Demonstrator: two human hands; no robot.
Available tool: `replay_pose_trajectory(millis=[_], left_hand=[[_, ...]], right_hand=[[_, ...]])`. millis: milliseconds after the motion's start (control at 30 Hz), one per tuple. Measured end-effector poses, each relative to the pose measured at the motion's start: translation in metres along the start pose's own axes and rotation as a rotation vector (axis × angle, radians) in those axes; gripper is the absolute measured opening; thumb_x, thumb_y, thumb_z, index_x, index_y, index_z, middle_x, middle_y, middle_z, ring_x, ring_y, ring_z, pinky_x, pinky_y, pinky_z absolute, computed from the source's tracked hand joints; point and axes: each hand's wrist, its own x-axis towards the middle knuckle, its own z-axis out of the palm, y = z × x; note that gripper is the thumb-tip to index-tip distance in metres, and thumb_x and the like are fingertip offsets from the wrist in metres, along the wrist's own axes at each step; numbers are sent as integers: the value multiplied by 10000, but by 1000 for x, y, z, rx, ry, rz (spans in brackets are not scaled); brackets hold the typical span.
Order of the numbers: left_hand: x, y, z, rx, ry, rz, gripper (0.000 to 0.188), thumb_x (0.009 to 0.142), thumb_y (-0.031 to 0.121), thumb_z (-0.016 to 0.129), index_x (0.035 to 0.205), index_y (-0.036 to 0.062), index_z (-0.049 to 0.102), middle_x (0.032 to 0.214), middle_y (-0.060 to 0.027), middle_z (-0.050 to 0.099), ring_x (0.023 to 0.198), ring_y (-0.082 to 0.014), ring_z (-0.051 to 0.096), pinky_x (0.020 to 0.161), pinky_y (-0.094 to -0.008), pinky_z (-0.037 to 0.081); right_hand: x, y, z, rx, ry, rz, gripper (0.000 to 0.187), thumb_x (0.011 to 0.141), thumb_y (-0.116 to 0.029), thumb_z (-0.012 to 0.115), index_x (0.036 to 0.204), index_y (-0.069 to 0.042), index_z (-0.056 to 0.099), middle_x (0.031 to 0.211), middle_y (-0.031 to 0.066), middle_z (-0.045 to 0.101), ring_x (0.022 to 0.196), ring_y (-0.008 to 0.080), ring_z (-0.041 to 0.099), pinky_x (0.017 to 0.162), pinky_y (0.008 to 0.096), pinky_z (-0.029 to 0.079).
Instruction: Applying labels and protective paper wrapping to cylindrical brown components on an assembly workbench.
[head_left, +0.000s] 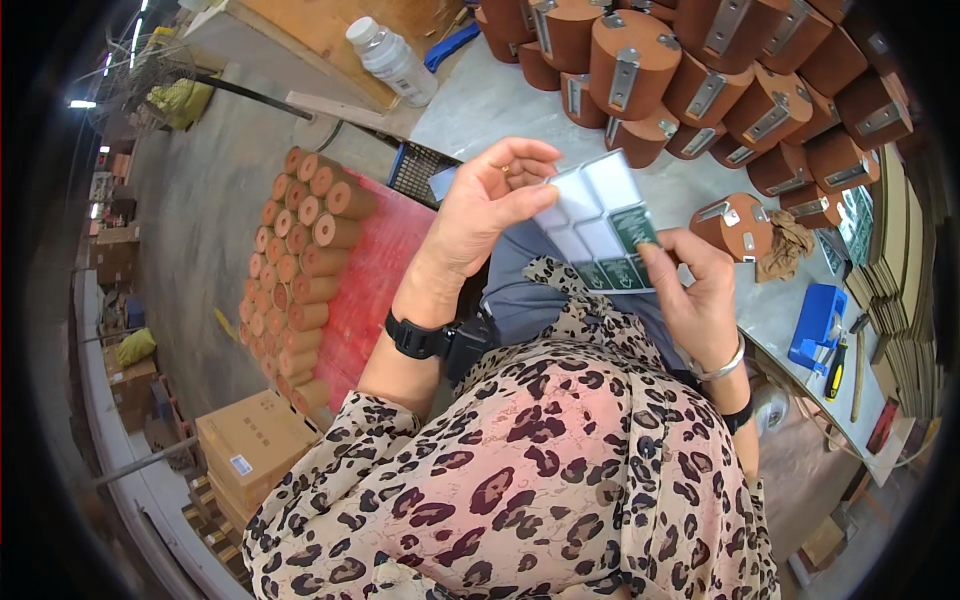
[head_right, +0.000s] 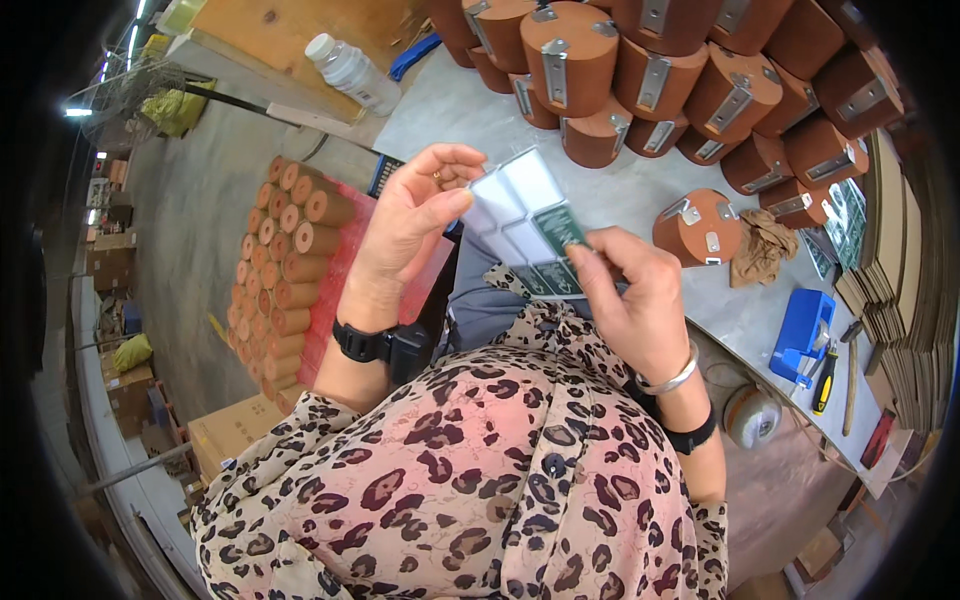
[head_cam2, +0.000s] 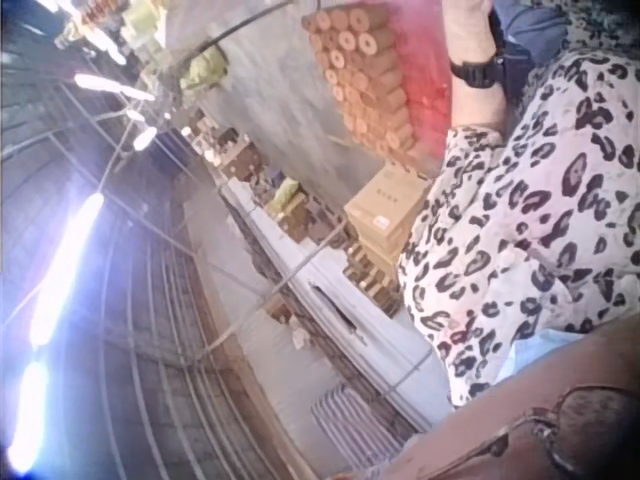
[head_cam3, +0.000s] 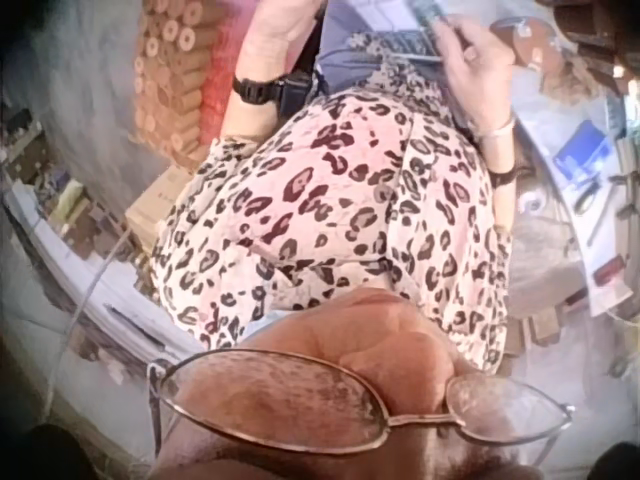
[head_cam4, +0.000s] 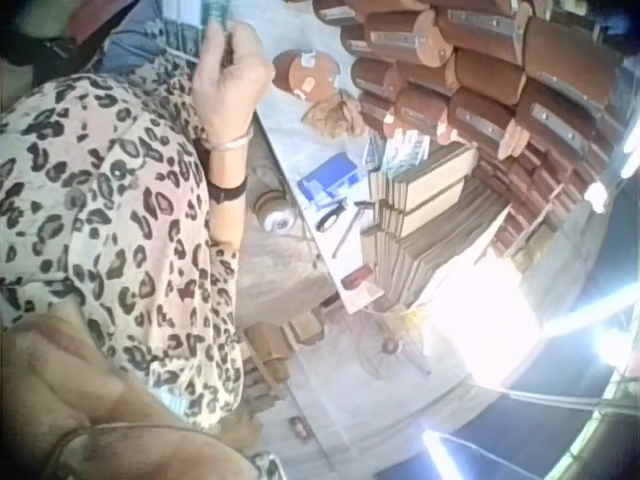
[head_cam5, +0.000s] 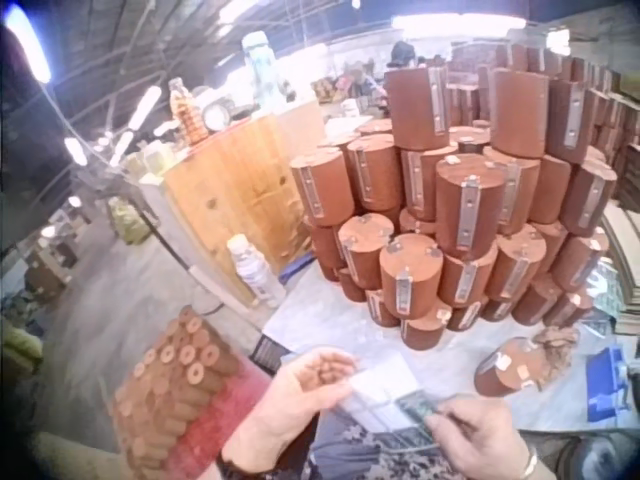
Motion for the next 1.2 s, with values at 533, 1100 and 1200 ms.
replay_pose_trajectory(millis=[533,1100,1200], left_hand=[[-20,-43,46,-252,57,-341,410,870,2,729,1257,10,592,1163,-56,675,1047,-149,651,911,-307,539],[-23,-27,48,82,-21,-365,209,857,18,720,1059,4,670,984,-24,697,874,-93,645,785,-266,535],[-21,-25,48,81,-16,-386,213,857,25,723,1061,5,666,982,-20,696,879,-91,644,789,-265,535]], right_hand=[[0,11,21,-398,300,-380,253,759,-41,764,996,-52,676,1001,78,626,906,269,577,755,374,429],[-1,14,16,-339,120,-303,124,744,-19,742,855,-52,697,846,38,664,795,232,588,774,355,376],[1,13,13,-292,86,-244,99,758,-14,728,848,-43,697,844,49,669,794,237,591,774,356,377]])
